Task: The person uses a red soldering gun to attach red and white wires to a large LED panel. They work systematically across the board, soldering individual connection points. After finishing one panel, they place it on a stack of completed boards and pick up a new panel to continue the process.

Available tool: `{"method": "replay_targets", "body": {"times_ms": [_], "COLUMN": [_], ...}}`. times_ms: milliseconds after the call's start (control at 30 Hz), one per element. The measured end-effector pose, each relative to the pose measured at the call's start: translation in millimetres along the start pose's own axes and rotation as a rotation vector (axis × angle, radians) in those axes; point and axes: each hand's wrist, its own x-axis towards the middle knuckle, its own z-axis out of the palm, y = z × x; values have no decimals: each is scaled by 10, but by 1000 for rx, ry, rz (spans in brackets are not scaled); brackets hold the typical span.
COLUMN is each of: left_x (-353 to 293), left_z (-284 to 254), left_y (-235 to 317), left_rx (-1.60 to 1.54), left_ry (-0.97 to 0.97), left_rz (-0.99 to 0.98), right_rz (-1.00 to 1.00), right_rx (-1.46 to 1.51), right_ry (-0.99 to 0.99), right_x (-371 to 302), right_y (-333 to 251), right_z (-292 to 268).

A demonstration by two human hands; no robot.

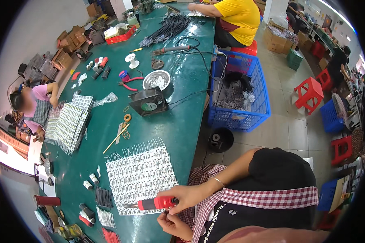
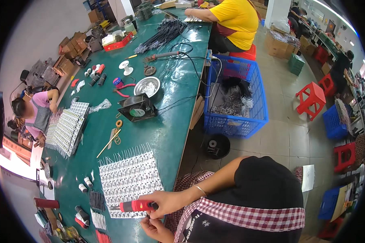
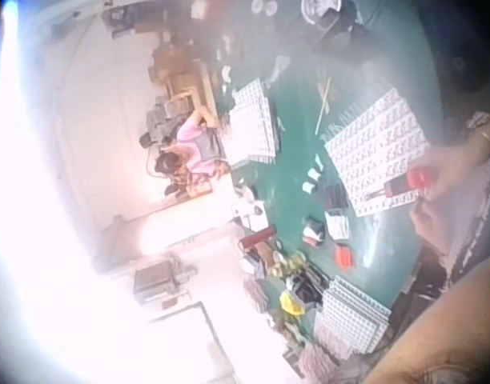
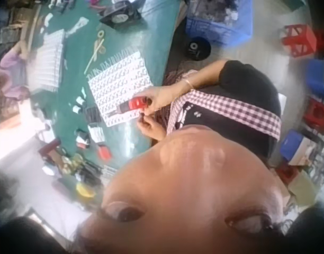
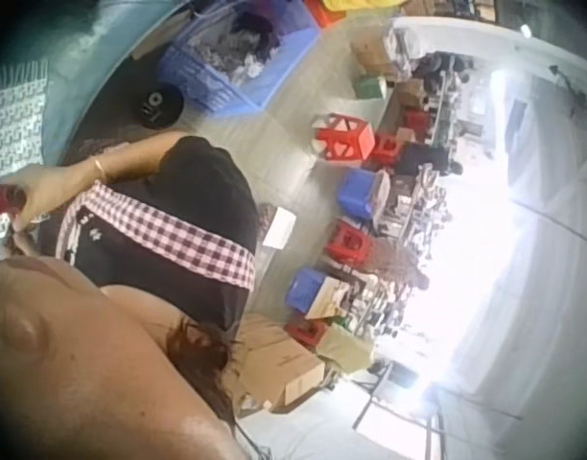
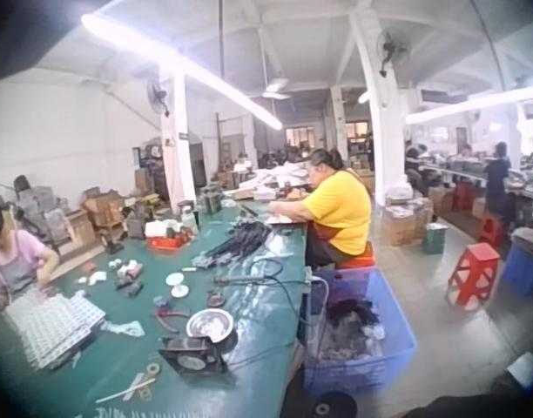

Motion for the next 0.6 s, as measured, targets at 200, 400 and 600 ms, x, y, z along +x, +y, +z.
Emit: {"method": "replay_targets", "body": {"times_ms": [200, 400, 600], "left_x": [-32, 13, -14], "left_z": [-70, -74, -52], "left_y": [116, 118, 213], "left_rx": [-36, -35, -146], "left_ry": [-195, -162, -89], "left_rz": [-188, -34, -26], "right_rz": [-58, 42, -29], "right_rx": [-105, -58, -136], "right_ry": [-28, -62, -38], "right_x": [31, 36, 64], "right_y": [28, 39, -22], "right_z": [57, 104, 147]}}
